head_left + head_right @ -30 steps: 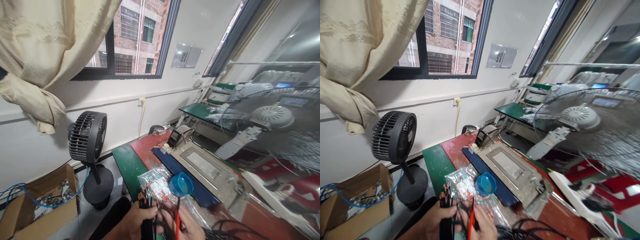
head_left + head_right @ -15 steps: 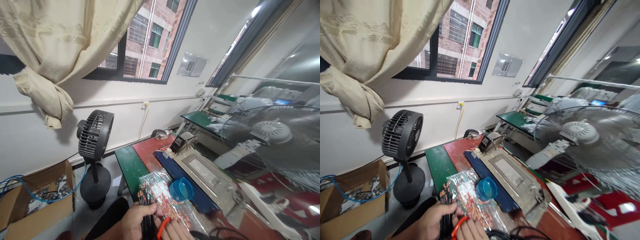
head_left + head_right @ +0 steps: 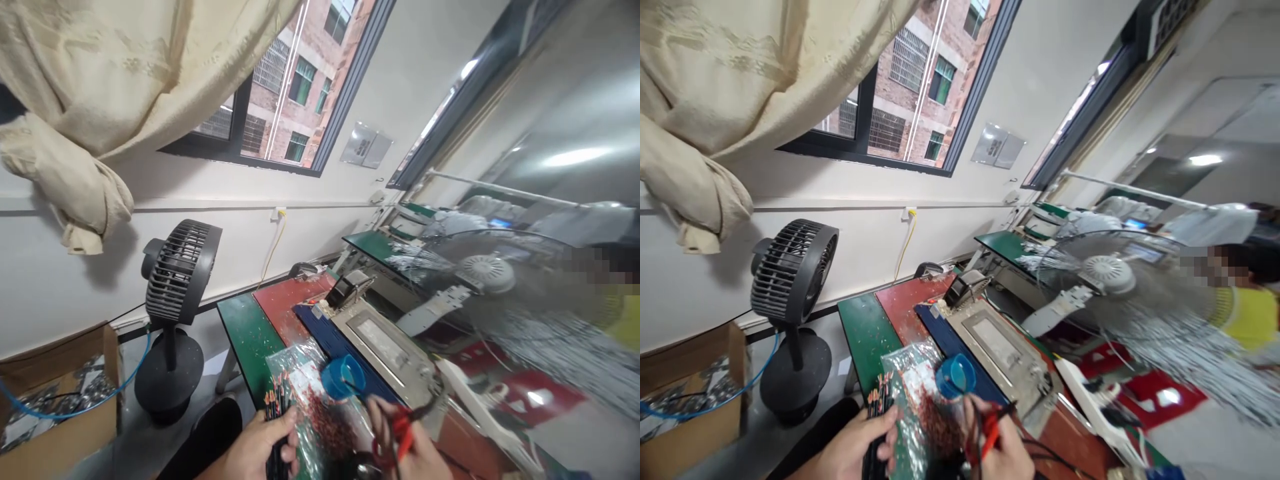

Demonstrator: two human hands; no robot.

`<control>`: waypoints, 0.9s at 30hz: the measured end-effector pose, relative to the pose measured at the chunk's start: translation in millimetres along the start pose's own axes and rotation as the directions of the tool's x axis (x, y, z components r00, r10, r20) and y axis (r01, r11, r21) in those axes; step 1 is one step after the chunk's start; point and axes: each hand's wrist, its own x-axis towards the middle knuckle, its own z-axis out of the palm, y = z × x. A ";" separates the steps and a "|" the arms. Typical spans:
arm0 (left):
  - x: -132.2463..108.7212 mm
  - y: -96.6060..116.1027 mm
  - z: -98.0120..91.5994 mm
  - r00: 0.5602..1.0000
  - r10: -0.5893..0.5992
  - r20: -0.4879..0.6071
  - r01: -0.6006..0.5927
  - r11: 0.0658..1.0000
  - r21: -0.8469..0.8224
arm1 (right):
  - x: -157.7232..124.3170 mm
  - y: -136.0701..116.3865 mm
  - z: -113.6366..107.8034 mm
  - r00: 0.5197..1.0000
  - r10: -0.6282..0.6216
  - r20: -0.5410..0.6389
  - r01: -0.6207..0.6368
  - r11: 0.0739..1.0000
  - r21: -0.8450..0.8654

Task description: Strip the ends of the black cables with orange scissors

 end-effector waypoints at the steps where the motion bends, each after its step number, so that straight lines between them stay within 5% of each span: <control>1: 0.3 -0.8 -1.8 0.999 0.006 0.039 -0.007 0.999 0.032 | 10.3 -2.9 -4.0 0.996 0.079 -0.048 -0.081 0.996 -0.041; 4: 1.6 -3.4 -7.9 0.987 0.023 0.156 -0.045 0.989 0.139 | 32.6 -6.6 -11.5 0.951 0.289 -0.109 -0.303 0.942 -0.142; 6: 2.1 -4.3 -12.4 0.974 0.025 0.224 -0.072 0.977 0.201 | 39.7 -4.3 -12.5 0.944 0.322 -0.076 -0.331 0.928 -0.174; 11: 0.8 -2.5 -20.5 0.946 0.011 0.324 -0.113 0.947 0.300 | 44.3 11.6 -6.3 0.973 0.229 -0.026 -0.227 0.934 -0.276; 27: 18.6 -4.1 -32.2 0.951 -0.054 0.304 -0.085 0.900 0.427 | 50.2 36.8 6.7 0.996 0.055 0.073 -0.017 0.896 -0.444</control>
